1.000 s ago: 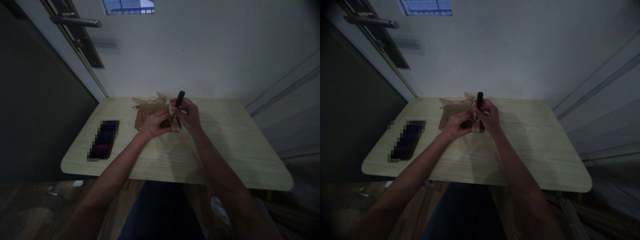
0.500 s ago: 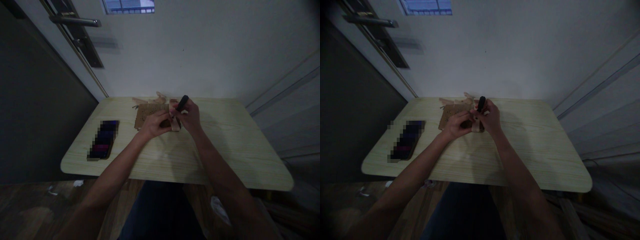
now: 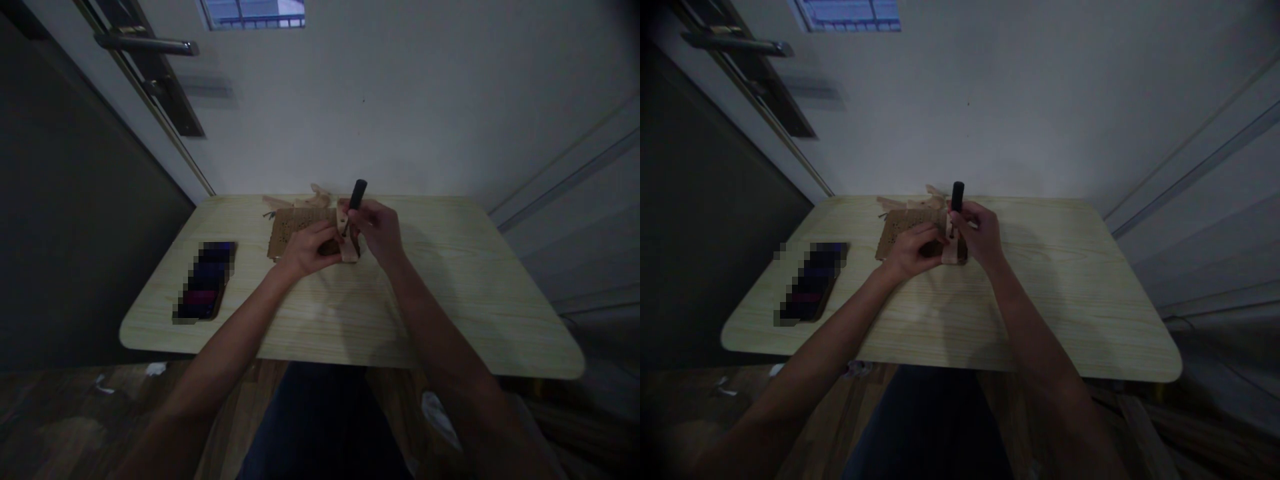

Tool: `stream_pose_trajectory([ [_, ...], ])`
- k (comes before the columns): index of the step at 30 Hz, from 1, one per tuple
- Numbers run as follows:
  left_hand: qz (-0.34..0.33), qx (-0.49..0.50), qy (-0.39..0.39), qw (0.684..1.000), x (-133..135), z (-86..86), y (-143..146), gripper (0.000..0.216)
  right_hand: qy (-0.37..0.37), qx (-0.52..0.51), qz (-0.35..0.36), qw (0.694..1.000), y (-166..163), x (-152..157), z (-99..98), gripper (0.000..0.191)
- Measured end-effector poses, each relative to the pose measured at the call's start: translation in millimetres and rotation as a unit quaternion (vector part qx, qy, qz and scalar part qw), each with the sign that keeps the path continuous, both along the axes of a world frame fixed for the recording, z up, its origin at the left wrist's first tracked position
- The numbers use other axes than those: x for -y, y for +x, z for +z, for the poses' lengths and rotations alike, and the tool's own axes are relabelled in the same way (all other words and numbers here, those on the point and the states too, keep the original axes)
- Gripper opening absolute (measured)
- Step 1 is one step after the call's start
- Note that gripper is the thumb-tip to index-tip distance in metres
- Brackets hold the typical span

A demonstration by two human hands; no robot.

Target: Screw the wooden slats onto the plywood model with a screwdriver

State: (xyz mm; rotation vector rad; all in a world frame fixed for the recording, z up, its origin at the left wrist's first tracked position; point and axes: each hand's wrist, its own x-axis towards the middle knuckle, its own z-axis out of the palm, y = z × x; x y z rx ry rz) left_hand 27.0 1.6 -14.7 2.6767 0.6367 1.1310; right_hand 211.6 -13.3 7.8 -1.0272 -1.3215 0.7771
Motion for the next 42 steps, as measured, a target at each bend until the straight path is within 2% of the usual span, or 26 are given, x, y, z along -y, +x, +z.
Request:
stream_pose_trajectory([
  [4,-0.004,0.003,0.001,1.0,-1.0,-1.4,-0.3,0.03,0.014,0.014,-0.037,0.999,-3.0,-0.9,-0.9,0.054],
  [10,-0.008,0.0,0.002,1.0,-2.5,-1.7,-0.3,0.031,0.022,-0.002,-0.05,0.998,-5.1,-4.0,-4.9,0.057],
  [14,-0.002,-0.004,-0.002,1.0,-1.5,-0.5,-0.5,0.031,0.023,-0.043,-0.022,0.999,-5.4,-4.0,-7.0,0.054],
  [22,0.001,-0.003,-0.007,1.0,-0.6,-1.0,-0.3,0.034,0.029,-0.038,0.042,0.998,-0.4,1.4,-2.5,0.044],
  [26,-0.003,-0.002,-0.011,1.0,-0.7,-1.0,-0.5,0.032,0.027,-0.012,0.01,0.999,-1.7,0.9,-1.0,0.043],
  [30,-0.013,0.009,-0.01,1.0,-1.2,-1.8,-0.7,0.031,0.031,-0.012,-0.041,0.999,-4.9,-0.4,-3.3,0.054],
  [35,0.005,-0.002,-0.005,1.0,-1.4,-3.1,-0.5,0.031,0.039,-0.017,-0.043,0.998,-5.4,-1.7,-5.1,0.065],
  [42,-0.002,0.003,0.015,1.0,-0.6,-1.3,0.0,0.033,0.036,-0.001,-0.023,0.999,-4.8,0.9,-1.9,0.044],
])
